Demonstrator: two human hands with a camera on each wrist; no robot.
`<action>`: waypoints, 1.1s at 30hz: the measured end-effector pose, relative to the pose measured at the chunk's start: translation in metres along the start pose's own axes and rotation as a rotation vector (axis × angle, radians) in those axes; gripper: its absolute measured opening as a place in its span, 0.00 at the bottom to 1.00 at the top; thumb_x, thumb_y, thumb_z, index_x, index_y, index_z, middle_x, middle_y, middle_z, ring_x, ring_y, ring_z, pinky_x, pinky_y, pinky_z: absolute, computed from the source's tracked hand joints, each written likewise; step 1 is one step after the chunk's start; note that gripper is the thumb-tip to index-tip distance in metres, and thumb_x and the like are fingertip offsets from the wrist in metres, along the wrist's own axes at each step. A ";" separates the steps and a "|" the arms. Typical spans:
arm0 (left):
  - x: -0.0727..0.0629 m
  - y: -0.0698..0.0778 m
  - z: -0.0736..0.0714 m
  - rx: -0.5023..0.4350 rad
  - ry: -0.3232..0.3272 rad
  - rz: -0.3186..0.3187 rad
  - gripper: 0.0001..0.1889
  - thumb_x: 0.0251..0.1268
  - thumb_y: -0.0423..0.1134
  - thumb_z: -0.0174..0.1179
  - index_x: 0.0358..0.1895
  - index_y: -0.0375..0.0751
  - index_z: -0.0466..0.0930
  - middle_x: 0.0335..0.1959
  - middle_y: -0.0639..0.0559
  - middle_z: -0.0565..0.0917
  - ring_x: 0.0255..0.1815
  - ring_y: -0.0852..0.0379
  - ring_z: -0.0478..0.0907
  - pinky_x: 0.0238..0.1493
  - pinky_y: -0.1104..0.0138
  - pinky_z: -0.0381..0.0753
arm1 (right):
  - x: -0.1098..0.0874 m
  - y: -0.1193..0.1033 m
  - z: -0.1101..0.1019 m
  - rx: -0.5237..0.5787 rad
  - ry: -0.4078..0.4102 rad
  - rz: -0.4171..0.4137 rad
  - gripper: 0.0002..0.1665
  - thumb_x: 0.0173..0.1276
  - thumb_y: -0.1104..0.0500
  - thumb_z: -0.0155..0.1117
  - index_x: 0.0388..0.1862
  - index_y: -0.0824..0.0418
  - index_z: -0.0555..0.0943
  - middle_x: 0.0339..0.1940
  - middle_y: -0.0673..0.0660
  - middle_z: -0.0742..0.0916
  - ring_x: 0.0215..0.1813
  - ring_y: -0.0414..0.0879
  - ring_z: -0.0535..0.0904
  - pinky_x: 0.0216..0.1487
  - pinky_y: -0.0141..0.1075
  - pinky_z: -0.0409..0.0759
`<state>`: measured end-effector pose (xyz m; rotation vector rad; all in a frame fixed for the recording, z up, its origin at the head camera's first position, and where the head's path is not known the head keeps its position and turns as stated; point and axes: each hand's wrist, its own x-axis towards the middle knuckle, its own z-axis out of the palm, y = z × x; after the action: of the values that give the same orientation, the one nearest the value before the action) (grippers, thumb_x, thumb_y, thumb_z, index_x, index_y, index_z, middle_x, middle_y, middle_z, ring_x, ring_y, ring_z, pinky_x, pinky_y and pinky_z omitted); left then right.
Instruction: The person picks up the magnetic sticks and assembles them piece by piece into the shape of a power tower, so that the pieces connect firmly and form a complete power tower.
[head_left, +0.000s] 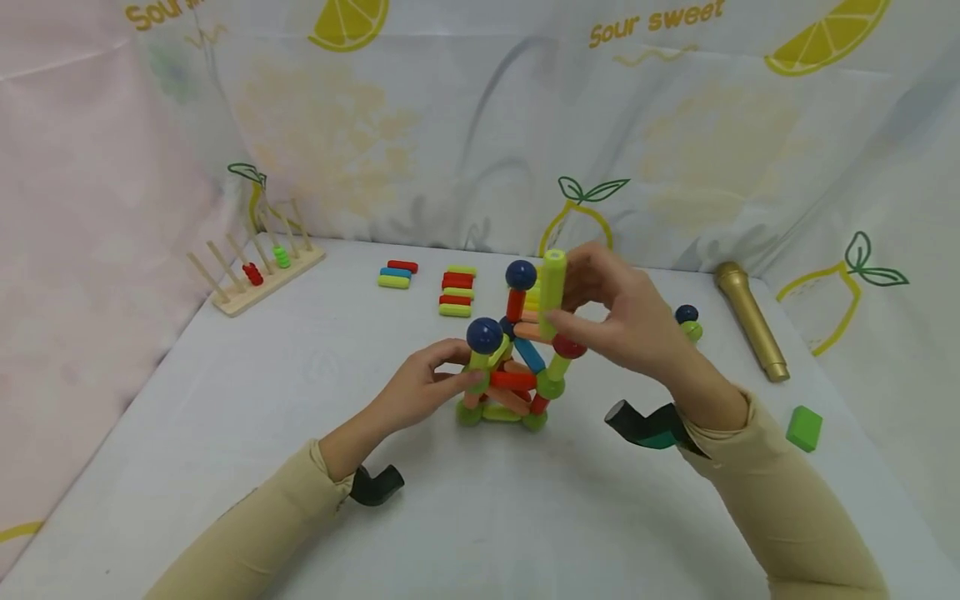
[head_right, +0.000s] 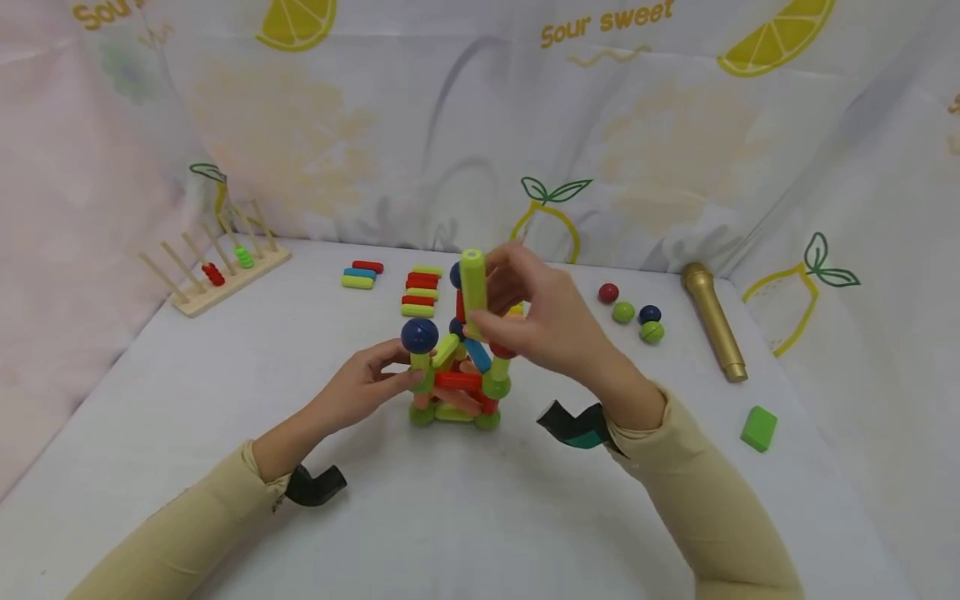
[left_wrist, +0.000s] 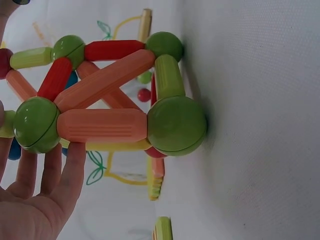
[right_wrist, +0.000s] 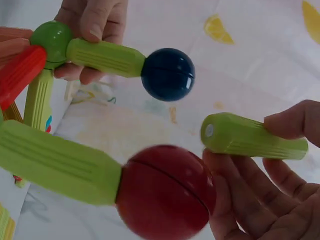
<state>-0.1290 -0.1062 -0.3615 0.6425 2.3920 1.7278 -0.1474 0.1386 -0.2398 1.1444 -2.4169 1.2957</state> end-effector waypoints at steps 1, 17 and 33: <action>0.000 0.000 0.000 0.002 -0.001 -0.001 0.18 0.65 0.37 0.58 0.57 0.40 0.74 0.49 0.48 0.79 0.54 0.50 0.73 0.50 0.59 0.76 | 0.001 -0.002 0.004 -0.028 -0.035 -0.013 0.20 0.55 0.70 0.66 0.46 0.65 0.71 0.34 0.51 0.82 0.33 0.41 0.78 0.33 0.32 0.79; -0.003 0.001 0.000 -0.061 0.110 0.012 0.16 0.60 0.34 0.63 0.51 0.38 0.76 0.44 0.47 0.80 0.49 0.52 0.77 0.52 0.62 0.76 | 0.009 0.000 0.025 -0.370 -0.440 0.067 0.15 0.54 0.58 0.71 0.37 0.55 0.75 0.26 0.45 0.81 0.32 0.40 0.76 0.32 0.33 0.75; -0.003 0.001 -0.002 -0.072 0.128 0.025 0.15 0.60 0.34 0.62 0.50 0.38 0.77 0.43 0.47 0.81 0.48 0.53 0.77 0.52 0.61 0.76 | 0.015 0.000 0.034 -0.642 -0.532 0.033 0.14 0.49 0.55 0.73 0.34 0.56 0.79 0.23 0.47 0.80 0.32 0.43 0.74 0.39 0.38 0.71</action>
<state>-0.1262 -0.1085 -0.3600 0.5707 2.3999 1.9113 -0.1512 0.1044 -0.2539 1.3472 -2.8765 0.1486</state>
